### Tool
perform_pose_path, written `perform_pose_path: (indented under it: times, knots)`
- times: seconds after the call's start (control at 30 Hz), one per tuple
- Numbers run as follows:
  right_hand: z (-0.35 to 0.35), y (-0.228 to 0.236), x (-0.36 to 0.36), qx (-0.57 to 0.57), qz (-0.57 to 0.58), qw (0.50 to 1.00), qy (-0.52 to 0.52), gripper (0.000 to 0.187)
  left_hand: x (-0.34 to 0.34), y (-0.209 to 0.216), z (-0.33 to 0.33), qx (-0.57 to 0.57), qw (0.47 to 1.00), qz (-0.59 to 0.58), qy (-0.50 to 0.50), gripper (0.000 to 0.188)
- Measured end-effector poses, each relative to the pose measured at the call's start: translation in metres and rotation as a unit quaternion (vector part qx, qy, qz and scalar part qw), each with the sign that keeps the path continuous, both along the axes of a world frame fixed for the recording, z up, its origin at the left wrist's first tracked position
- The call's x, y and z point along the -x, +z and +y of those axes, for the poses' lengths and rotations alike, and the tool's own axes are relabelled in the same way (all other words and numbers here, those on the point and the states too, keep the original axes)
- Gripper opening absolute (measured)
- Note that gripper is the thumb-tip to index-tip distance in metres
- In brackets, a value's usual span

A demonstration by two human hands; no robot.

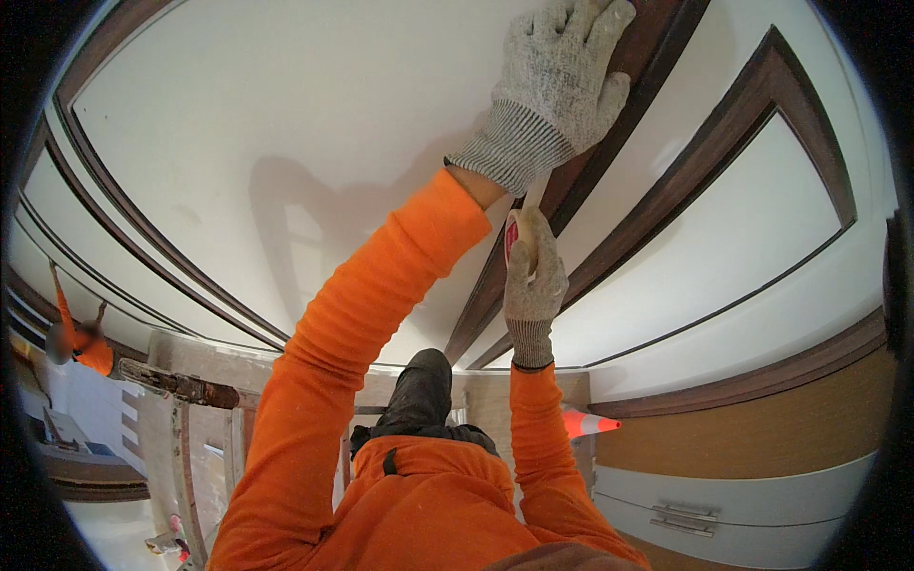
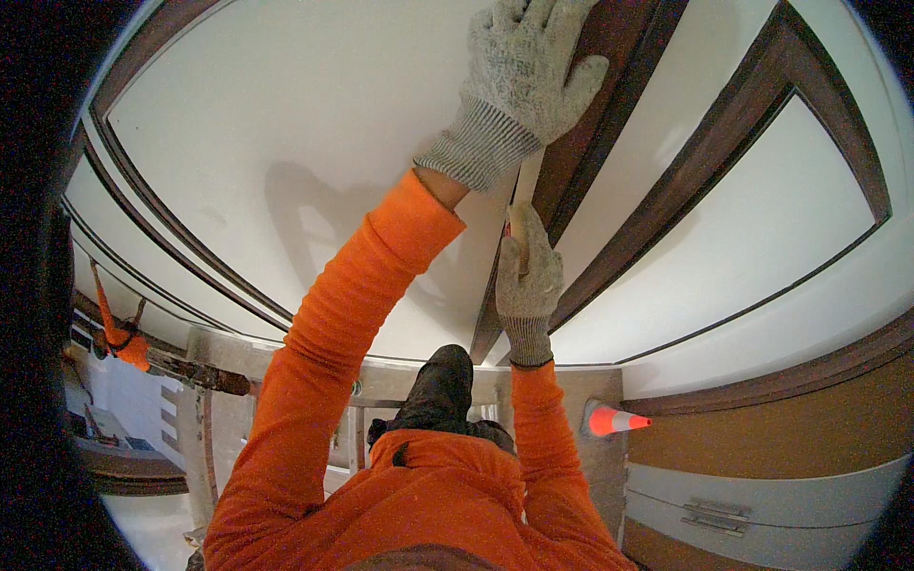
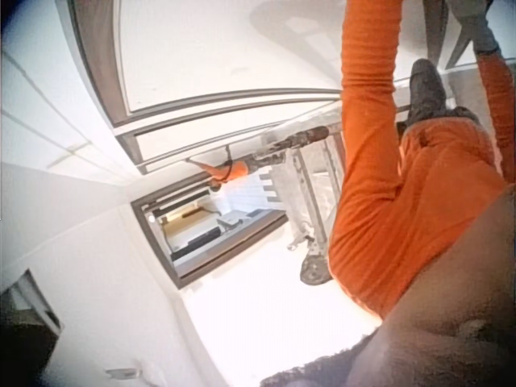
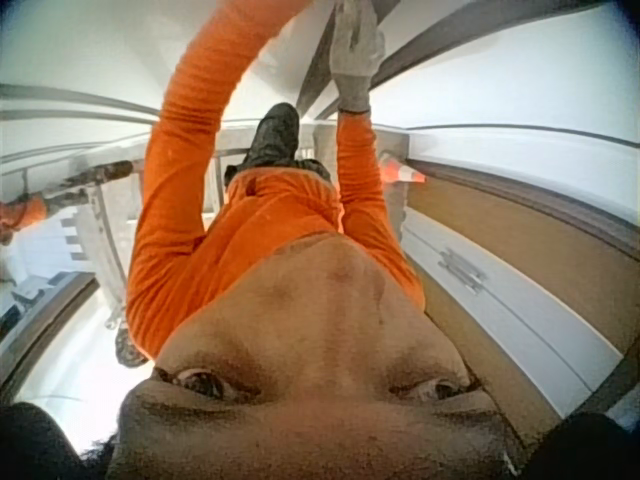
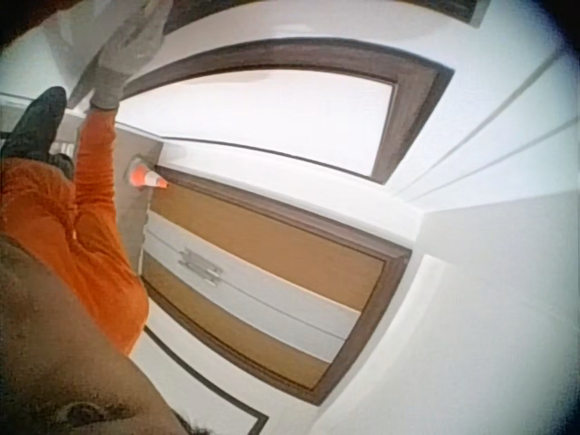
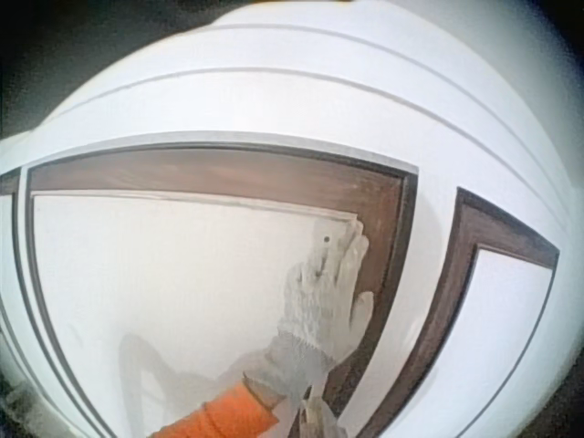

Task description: The person stands on a ladder and applies masking tape along the edges of ceiling panels. They use a roll of tape and their gloved hands to smooth the tape onto the surface, working along the seams between white panels and dark trim.

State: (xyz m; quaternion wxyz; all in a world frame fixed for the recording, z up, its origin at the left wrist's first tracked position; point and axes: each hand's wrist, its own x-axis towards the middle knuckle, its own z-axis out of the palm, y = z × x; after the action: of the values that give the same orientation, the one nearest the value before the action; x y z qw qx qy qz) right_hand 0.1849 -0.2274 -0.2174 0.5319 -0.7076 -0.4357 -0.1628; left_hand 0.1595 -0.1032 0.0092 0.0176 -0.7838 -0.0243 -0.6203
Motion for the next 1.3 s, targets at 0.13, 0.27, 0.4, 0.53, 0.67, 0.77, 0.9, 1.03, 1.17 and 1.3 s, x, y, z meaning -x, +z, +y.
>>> perform_pose_path:
  times: [0.13,0.27,0.4,0.53,0.67,0.77,0.9,1.03,1.17,1.3]
  knots:
    - [0.001,-0.002,-0.001,-0.007,-0.002,1.0,0.009,0.046,-0.003,0.004,0.004,-0.028,0.999,-0.008,0.044,0.077]
    - [0.002,-0.002,-0.003,-0.001,-0.007,1.0,-0.004,0.045,0.005,0.003,0.003,0.002,1.0,0.014,-0.022,0.077]
    - [0.004,-0.002,-0.003,-0.011,0.007,1.0,-0.004,0.062,0.01,-0.009,0.002,0.017,0.999,0.037,-0.033,0.076]
    - [0.001,0.008,0.0,-0.013,0.025,1.0,0.014,0.06,0.015,-0.022,0.008,-0.012,0.999,0.048,-0.02,0.073]
    - [0.002,0.002,-0.001,-0.008,0.0,1.0,-0.006,0.059,0.017,-0.044,0.019,-0.072,0.997,0.017,-0.019,0.07]
    - [0.003,-0.005,-0.001,-0.008,-0.006,1.0,-0.026,0.048,0.007,-0.068,0.019,-0.046,0.999,0.017,0.022,0.071]
    - [0.004,-0.009,-0.002,-0.009,-0.002,0.999,-0.032,0.048,0.007,-0.084,0.012,0.007,1.0,-0.006,-0.017,0.073]
    - [0.001,-0.016,-0.004,0.02,0.051,0.998,-0.037,0.047,0.007,-0.104,0.009,0.09,0.993,0.005,-0.07,0.077]
    - [0.0,-0.024,-0.01,-0.005,-0.015,0.999,-0.042,0.06,0.011,-0.117,0.006,0.105,0.989,-0.001,-0.105,0.075]
    - [0.0,-0.025,-0.012,0.021,-0.011,0.998,-0.055,0.059,0.015,-0.117,0.004,0.114,0.989,-0.007,-0.096,0.072]
